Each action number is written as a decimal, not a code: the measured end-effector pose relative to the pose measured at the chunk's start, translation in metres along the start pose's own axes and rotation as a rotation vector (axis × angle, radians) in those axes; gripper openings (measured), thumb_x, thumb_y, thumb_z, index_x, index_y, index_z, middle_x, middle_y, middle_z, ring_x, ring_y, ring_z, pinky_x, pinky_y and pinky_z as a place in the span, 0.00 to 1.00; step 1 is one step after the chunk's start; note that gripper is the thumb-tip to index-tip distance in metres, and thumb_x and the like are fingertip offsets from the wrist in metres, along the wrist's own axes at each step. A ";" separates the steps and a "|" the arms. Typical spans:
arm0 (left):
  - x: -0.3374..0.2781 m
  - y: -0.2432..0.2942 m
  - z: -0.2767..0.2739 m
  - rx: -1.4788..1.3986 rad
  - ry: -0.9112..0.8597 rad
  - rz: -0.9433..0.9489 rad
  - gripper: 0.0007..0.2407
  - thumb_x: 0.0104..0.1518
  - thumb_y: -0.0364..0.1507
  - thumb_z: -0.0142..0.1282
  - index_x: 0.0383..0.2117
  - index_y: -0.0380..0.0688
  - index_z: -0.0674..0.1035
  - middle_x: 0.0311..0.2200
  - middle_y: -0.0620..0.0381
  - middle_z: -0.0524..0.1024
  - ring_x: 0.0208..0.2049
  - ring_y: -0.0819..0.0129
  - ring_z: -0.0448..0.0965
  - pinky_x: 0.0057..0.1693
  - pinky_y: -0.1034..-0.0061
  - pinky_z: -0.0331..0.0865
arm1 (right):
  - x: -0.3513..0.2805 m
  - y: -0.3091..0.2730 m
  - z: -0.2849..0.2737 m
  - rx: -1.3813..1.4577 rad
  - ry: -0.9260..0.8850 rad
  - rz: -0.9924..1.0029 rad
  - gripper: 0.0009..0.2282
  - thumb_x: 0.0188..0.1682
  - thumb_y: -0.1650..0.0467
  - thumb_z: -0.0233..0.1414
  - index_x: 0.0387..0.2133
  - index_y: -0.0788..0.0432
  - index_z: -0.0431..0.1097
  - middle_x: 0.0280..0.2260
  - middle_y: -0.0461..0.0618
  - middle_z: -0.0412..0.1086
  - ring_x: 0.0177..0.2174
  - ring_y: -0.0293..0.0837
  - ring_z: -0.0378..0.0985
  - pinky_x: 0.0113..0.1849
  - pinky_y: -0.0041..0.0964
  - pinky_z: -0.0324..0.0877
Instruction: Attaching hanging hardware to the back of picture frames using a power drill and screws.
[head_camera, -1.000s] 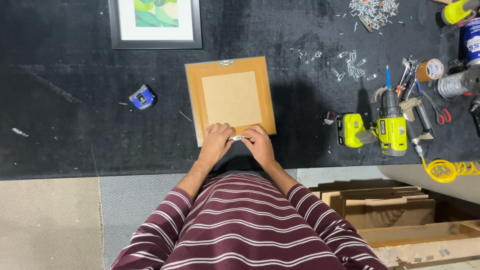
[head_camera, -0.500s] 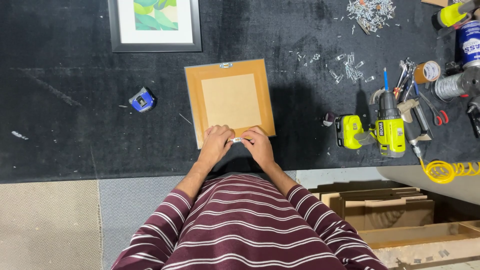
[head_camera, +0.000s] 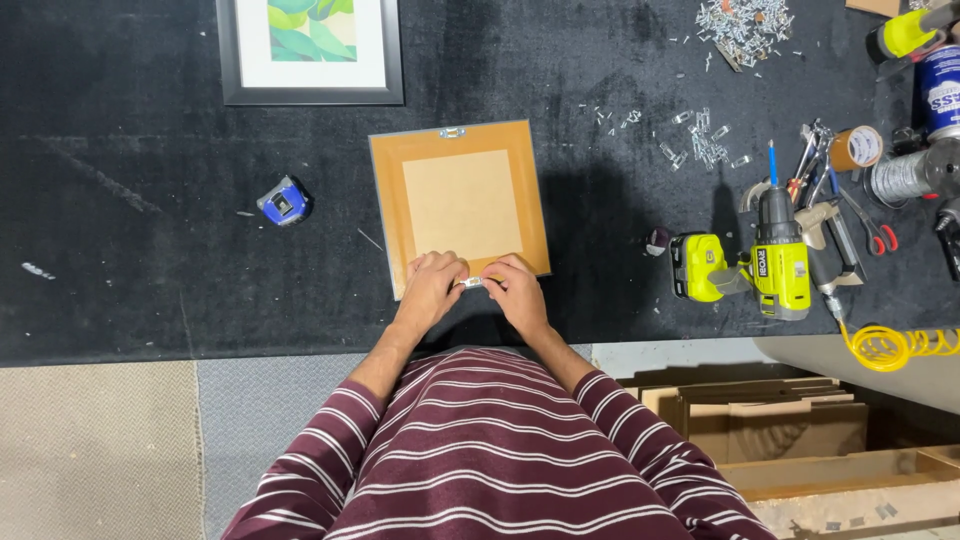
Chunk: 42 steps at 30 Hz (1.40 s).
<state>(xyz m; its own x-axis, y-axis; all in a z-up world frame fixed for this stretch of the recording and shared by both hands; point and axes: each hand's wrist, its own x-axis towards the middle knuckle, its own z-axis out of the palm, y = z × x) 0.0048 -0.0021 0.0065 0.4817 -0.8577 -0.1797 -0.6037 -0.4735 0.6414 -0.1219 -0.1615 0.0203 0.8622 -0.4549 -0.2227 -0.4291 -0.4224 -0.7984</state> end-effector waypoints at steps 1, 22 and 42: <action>0.001 0.000 0.000 -0.007 -0.008 -0.005 0.04 0.57 0.33 0.58 0.36 0.57 0.77 0.39 0.66 0.73 0.50 0.64 0.71 0.65 0.49 0.54 | 0.000 0.002 0.000 0.006 -0.002 -0.001 0.05 0.49 0.74 0.58 0.36 0.54 0.76 0.40 0.45 0.71 0.29 0.48 0.84 0.33 0.38 0.77; 0.012 0.033 -0.065 -0.381 0.121 -0.246 0.02 0.58 0.28 0.57 0.32 0.45 0.79 0.30 0.52 0.77 0.41 0.54 0.79 0.52 0.59 0.72 | 0.144 0.135 -0.160 0.064 0.748 0.138 0.10 0.45 0.79 0.54 0.38 0.56 0.76 0.32 0.53 0.76 0.32 0.50 0.81 0.37 0.42 0.74; 0.068 0.059 -0.102 -0.323 0.135 -0.215 0.01 0.57 0.23 0.57 0.31 0.44 0.78 0.32 0.53 0.79 0.40 0.54 0.80 0.51 0.60 0.72 | 0.227 0.143 -0.218 -0.552 0.442 -0.106 0.09 0.49 0.75 0.58 0.41 0.51 0.75 0.36 0.44 0.69 0.36 0.46 0.80 0.38 0.37 0.78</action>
<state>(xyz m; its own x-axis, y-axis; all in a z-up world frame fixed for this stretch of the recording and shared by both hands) 0.0671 -0.0681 0.1080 0.6672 -0.7018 -0.2499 -0.2600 -0.5337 0.8047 -0.0463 -0.4962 -0.0219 0.7674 -0.6150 0.1810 -0.5232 -0.7640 -0.3776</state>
